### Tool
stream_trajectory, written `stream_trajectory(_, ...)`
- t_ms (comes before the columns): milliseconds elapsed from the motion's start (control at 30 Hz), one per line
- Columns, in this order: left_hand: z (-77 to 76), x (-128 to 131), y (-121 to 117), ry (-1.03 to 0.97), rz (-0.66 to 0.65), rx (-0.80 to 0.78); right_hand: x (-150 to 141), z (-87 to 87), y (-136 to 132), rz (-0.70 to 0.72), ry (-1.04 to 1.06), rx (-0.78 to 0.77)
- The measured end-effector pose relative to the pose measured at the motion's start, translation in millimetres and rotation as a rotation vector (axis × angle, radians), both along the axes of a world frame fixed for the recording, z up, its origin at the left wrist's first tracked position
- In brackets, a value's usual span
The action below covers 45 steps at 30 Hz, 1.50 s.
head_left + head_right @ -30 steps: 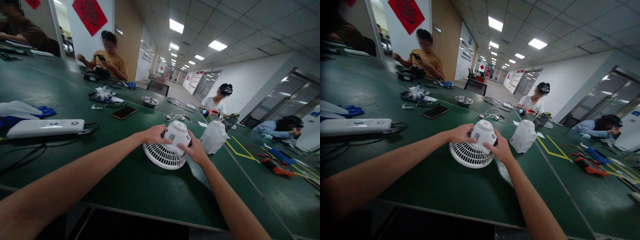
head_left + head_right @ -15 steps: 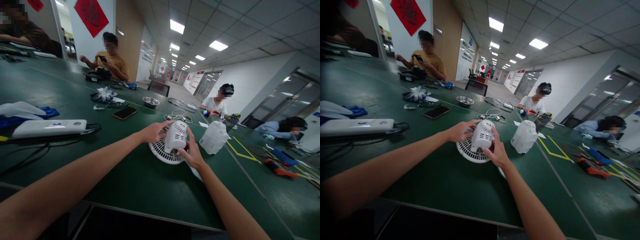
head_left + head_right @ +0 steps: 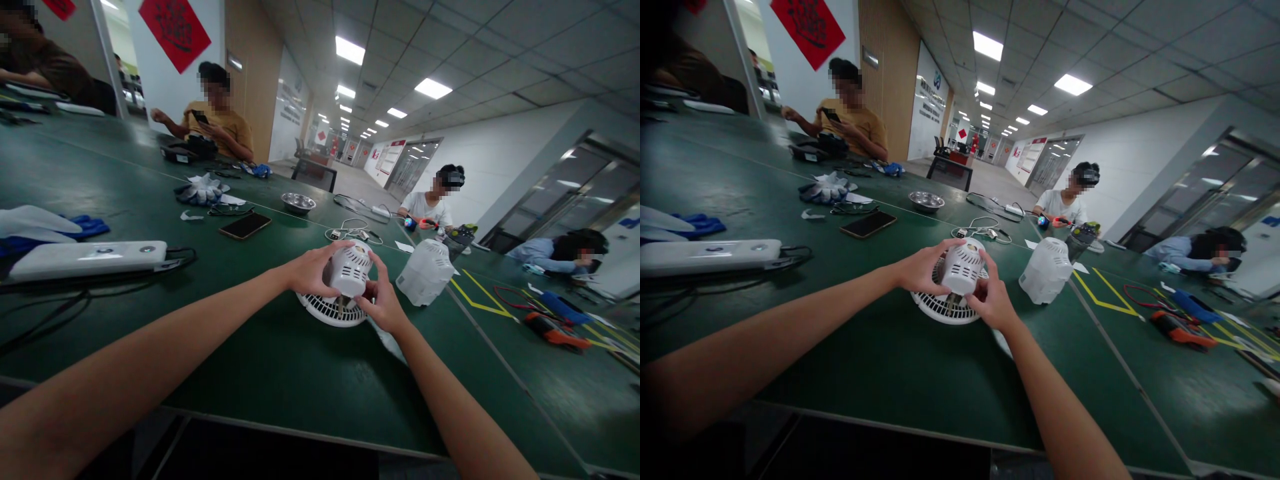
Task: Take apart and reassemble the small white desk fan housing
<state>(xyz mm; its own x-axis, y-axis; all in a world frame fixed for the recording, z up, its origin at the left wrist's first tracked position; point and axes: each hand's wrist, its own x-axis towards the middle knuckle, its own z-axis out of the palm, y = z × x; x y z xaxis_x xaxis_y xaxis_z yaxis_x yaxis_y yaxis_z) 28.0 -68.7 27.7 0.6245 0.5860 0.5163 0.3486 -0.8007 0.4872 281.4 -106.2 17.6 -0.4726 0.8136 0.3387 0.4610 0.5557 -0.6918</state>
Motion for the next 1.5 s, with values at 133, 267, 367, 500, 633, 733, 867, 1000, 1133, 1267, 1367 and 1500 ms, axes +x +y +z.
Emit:
stream_trajectory(133,0.2,1.1,-0.3,-0.022,0.025,0.020,-1.4,1.4,-0.7,0.004,0.002,0.010)
stream_trajectory(267,0.5,-0.3,-0.1,-0.003,0.026,-0.004,-2.2,4.2,-1.1,-0.009,-0.018,0.010)
stream_trajectory(367,0.4,-2.1,1.2,0.003,0.018,-0.018,-2.8,7.1,-2.2,-0.027,-0.052,0.011)
stream_trajectory(500,0.7,-4.3,3.5,0.005,-0.010,-0.006,-3.5,10.3,-3.3,-0.037,-0.063,0.005)
stream_trajectory(633,0.3,-5.7,7.1,0.008,-0.034,-0.009,-1.5,9.0,-1.7,-0.016,-0.048,-0.018)
stream_trajectory(733,-4.2,-6.3,11.0,0.010,-0.021,-0.020,1.4,3.6,1.2,-0.001,0.013,-0.032)
stream_trajectory(867,-15.3,-8.2,16.8,-0.007,-0.017,-0.018,5.3,-4.5,4.8,-0.042,0.064,-0.016)
stream_trajectory(1000,-24.9,-12.8,22.0,-0.025,0.060,-0.038,10.7,-7.6,9.2,-0.076,0.076,0.014)
stream_trajectory(1133,-32.2,-20.8,27.7,0.028,0.287,-0.037,17.9,-7.8,15.0,-0.100,0.043,0.046)
stream_trajectory(1267,-39.9,-28.0,35.5,0.020,0.410,-0.190,25.1,-6.1,19.1,-0.106,-0.024,0.067)
stream_trajectory(1367,-44.0,-29.8,42.4,0.010,0.431,-0.255,32.1,-4.6,21.9,-0.108,-0.060,0.089)
stream_trajectory(1500,-48.2,-30.1,51.9,0.037,0.428,-0.272,45.7,-6.8,28.5,-0.152,-0.099,0.122)
